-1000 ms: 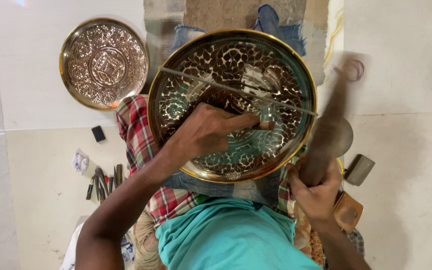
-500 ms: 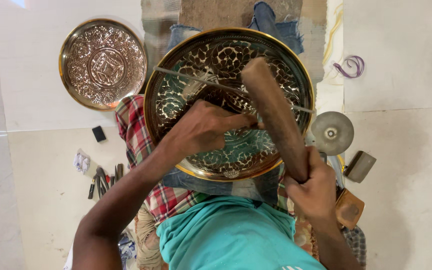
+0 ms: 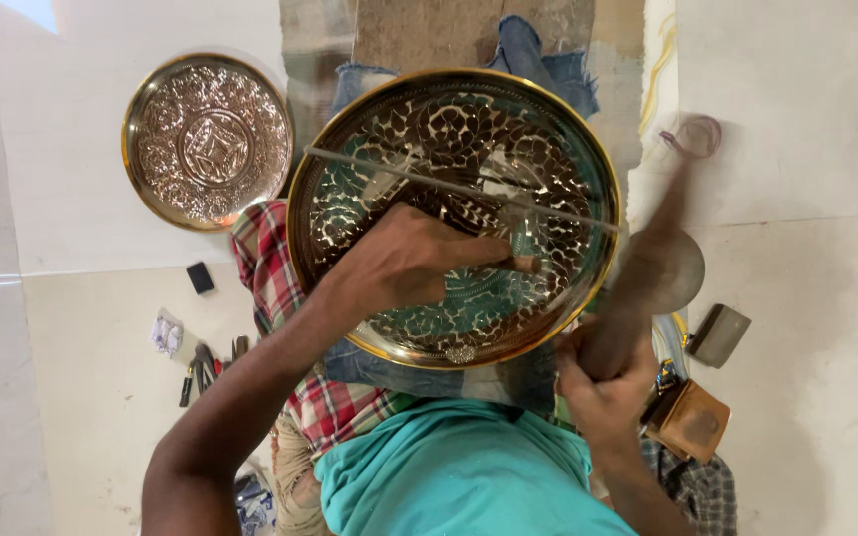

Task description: The person sits on the floor and uses a chisel and wooden mallet to engrave a decorative pattern into a brass plate. The person holds the chisel with the left hand and strikes it repeatedly with the mallet in the right hand, working on the central design of the plate.

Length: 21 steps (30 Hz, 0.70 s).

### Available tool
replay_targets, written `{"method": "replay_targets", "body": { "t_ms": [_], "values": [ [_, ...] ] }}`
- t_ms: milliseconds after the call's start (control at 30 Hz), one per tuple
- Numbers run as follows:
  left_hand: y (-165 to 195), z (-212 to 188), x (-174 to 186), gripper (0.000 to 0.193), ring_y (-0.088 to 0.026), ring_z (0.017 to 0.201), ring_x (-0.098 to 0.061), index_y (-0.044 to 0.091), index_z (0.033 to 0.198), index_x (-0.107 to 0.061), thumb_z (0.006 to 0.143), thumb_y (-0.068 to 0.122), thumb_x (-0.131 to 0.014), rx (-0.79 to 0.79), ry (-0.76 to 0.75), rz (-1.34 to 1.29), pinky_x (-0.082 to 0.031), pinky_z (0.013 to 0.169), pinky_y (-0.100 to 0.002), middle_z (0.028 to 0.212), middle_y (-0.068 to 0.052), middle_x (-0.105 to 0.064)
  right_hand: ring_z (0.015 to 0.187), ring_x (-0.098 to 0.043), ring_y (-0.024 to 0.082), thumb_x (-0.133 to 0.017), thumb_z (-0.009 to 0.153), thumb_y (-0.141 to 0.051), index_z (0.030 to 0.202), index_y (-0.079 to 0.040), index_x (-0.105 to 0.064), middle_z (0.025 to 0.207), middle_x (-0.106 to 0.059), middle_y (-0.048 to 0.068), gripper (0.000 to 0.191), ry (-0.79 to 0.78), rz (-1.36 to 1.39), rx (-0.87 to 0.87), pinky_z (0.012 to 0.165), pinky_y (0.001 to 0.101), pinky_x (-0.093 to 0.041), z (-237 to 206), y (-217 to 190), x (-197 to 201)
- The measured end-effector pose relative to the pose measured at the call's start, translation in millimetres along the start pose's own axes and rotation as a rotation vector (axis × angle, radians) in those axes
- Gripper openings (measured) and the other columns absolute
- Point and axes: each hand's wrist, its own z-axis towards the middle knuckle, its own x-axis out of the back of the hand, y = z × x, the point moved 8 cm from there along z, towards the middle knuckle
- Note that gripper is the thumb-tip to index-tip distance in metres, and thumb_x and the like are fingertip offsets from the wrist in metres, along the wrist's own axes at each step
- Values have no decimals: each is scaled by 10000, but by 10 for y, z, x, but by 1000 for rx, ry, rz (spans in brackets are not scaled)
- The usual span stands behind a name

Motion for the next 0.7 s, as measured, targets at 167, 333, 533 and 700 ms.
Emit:
{"method": "replay_targets", "body": {
  "t_ms": [167, 333, 533, 700],
  "values": [
    [62, -4, 57, 778, -253, 730, -736, 276, 1345, -671, 642, -56, -688, -95, 59, -4, -585, 677, -395, 904, -81, -782, 703, -608, 105, -717, 772, 1, 1121, -17, -614, 837, -651, 77, 364, 30, -36, -37, 640, 294, -505, -41, 57, 2],
    [146, -32, 163, 767, -248, 828, -748, 271, 1327, -657, 630, -48, -673, -215, 155, -10, -604, 754, -376, 1018, -67, -786, 745, -620, 110, -751, 754, -10, 1117, -11, -601, 838, -684, 84, 393, 44, -217, 53, 684, 290, -525, -62, 17, 9],
    [112, 8, 97, 793, -239, 801, -744, 274, 1351, -669, 637, -72, -674, -195, 72, -1, -600, 723, -377, 1016, -74, -787, 830, -597, 107, -768, 769, -15, 1129, -1, -586, 909, -653, 88, 404, 93, -150, 70, 748, 276, -516, -139, 69, -37],
    [85, 25, 86, 796, -237, 818, -750, 300, 1361, -670, 666, -87, -641, -178, 55, -46, -603, 724, -364, 1135, -79, -779, 818, -625, 114, -743, 764, -2, 1111, -16, -601, 900, -677, 54, 376, 55, -104, -21, 744, 281, -534, -163, 133, -68]
  ]
}}
